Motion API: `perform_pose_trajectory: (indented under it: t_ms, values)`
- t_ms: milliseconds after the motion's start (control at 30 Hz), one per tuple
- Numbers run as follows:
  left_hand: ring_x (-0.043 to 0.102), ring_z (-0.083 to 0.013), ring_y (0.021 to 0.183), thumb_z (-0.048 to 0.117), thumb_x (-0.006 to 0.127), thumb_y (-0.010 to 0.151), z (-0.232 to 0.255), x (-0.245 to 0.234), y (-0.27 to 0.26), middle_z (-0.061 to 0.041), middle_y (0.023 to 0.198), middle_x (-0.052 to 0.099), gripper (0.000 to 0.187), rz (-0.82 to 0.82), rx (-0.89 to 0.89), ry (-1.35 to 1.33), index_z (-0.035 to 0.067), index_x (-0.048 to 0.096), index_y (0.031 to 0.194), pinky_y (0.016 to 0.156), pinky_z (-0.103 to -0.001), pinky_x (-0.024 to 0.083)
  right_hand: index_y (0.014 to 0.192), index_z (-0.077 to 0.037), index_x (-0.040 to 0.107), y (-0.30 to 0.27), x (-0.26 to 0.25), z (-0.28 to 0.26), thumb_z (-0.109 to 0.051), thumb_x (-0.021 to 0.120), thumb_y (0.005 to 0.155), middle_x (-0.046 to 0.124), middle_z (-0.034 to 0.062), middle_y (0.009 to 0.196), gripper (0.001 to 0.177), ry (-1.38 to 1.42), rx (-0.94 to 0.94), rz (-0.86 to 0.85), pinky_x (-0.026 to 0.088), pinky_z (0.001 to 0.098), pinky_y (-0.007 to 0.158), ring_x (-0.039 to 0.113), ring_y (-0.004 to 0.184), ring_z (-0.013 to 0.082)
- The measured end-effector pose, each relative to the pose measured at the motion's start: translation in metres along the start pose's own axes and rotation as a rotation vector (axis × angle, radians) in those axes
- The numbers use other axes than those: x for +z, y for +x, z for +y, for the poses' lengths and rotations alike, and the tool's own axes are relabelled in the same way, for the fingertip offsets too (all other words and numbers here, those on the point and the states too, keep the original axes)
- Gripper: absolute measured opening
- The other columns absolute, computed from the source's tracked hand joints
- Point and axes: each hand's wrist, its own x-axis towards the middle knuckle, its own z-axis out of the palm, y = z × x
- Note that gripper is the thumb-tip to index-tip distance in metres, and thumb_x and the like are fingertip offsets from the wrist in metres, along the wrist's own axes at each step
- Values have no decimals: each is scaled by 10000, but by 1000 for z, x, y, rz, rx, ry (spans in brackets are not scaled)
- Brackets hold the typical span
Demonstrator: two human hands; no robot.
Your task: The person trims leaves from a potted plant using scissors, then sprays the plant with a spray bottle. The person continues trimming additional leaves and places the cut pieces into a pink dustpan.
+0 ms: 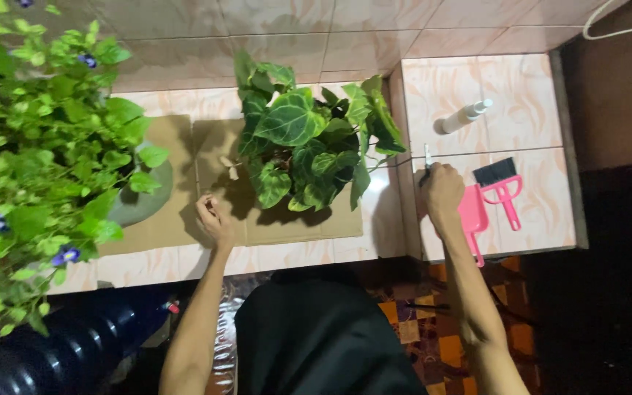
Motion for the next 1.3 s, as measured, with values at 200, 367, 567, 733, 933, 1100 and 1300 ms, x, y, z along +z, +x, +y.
perform_pose_trajectory:
  t_ms: [200, 367, 567, 733, 933, 1100, 1300]
  values:
    - [587, -322, 892, 274, 549, 1068, 16, -3, 12, -88, 966, 622, 189, -16, 168, 286, 109, 641, 1074, 857, -428, 478, 1156, -159, 708, -28, -60, -54, -140, 660, 882, 683, 133, 1097, 279, 121, -20, -119, 607, 552, 801, 723, 895, 479]
    - [570, -319, 920, 271, 555, 1049, 3, 0, 9, -82, 983, 585, 173, -28, 159, 349, 116, 630, 1053, 878, -424, 469, 1068, -117, 760, -39, -43, -92, -339, 768, 826, 770, 147, 1028, 329, 461, -83, -428, 565, 576, 866, 730, 966, 436]
    - [558, -308, 914, 268, 554, 1033, 23, -5, 11, -61, 981, 555, 155, -37, 133, 419, 135, 622, 1076, 854, -433, 458, 1091, -58, 776, -50, -17, -121, -392, 805, 797, 789, 169, 936, 446, 575, -63, -750, 579, 425, 756, 757, 813, 304]
    - [562, -314, 868, 217, 624, 979, 26, -3, 12, -76, 941, 552, 111, -26, 153, 487, 116, 619, 1025, 806, -430, 453, 1116, 27, 764, -63, -42, -140, -202, 778, 816, 770, 215, 860, 378, 680, -26, -853, 555, 335, 636, 695, 609, 240]
    - [569, -323, 848, 195, 639, 953, 25, -4, 13, -77, 913, 557, 106, -39, 154, 499, 133, 630, 1038, 774, -439, 453, 1069, -37, 796, -57, -45, -129, -285, 781, 819, 793, 176, 839, 353, 575, -80, -831, 601, 423, 658, 771, 751, 317]
    - [583, -298, 890, 244, 637, 986, 44, -17, 13, -54, 930, 560, 118, -87, 160, 358, 141, 620, 1041, 795, -418, 452, 1107, 31, 763, -70, -34, -129, -397, 652, 946, 778, 235, 905, 471, 660, -31, -977, 628, 398, 640, 776, 795, 323]
    - [637, -215, 839, 318, 582, 1069, 33, 12, -3, -67, 921, 615, 220, -166, -172, -327, 98, 591, 1061, 753, -342, 498, 1017, -16, 792, -83, -39, -127, -518, 595, 947, 791, 198, 864, 544, 605, -120, -1106, 641, 380, 613, 776, 759, 318]
